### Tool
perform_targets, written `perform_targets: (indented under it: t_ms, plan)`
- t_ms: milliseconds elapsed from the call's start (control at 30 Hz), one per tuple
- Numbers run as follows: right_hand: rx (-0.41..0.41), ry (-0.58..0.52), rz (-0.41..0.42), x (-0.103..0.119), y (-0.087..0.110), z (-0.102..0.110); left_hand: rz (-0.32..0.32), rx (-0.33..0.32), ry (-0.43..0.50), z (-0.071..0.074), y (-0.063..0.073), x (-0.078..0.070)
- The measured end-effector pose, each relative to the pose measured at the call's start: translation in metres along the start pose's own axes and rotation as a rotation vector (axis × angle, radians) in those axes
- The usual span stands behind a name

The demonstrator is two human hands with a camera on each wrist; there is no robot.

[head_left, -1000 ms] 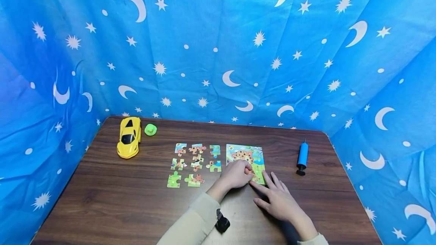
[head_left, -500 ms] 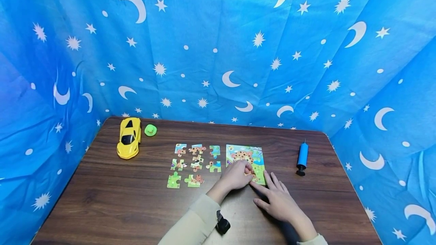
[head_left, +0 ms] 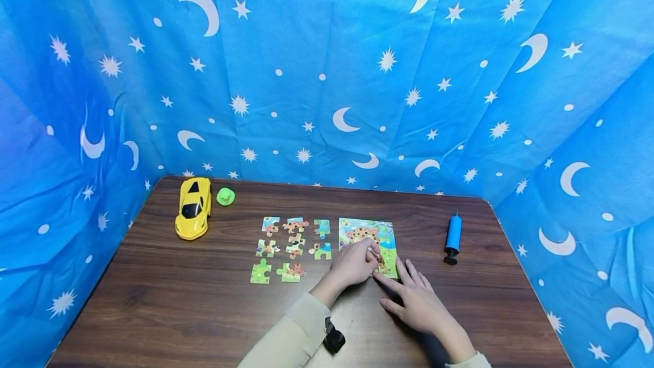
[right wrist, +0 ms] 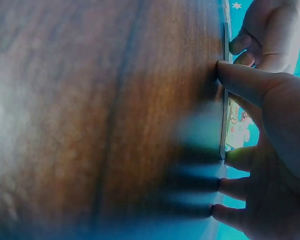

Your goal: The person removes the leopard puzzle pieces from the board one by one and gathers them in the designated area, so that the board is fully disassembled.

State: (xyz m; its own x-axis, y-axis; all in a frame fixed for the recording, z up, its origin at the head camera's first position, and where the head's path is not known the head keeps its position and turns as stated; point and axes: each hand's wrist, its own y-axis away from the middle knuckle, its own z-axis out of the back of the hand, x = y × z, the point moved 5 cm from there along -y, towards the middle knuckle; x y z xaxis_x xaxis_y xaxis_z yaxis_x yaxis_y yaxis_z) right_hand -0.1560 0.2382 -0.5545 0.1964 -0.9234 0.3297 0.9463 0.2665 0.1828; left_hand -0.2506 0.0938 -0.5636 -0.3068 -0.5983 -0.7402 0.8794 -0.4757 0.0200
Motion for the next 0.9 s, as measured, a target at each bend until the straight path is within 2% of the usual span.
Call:
perform_targets:
  t_ms: [533, 700, 900]
  plan:
    - [-0.015, 0.011, 0.022, 0.003, 0.001, 0.003, 0.019, -0.036, 0.075, -0.002, 0.001, 0.003]
    - [-0.015, 0.013, 0.024, 0.002, 0.000, 0.002, 0.018, -0.052, 0.072, 0.007, 0.005, 0.002]
    - [-0.015, 0.017, 0.026, 0.000, 0.001, 0.002, 0.039, -0.078, 0.094, 0.027, 0.021, 0.003]
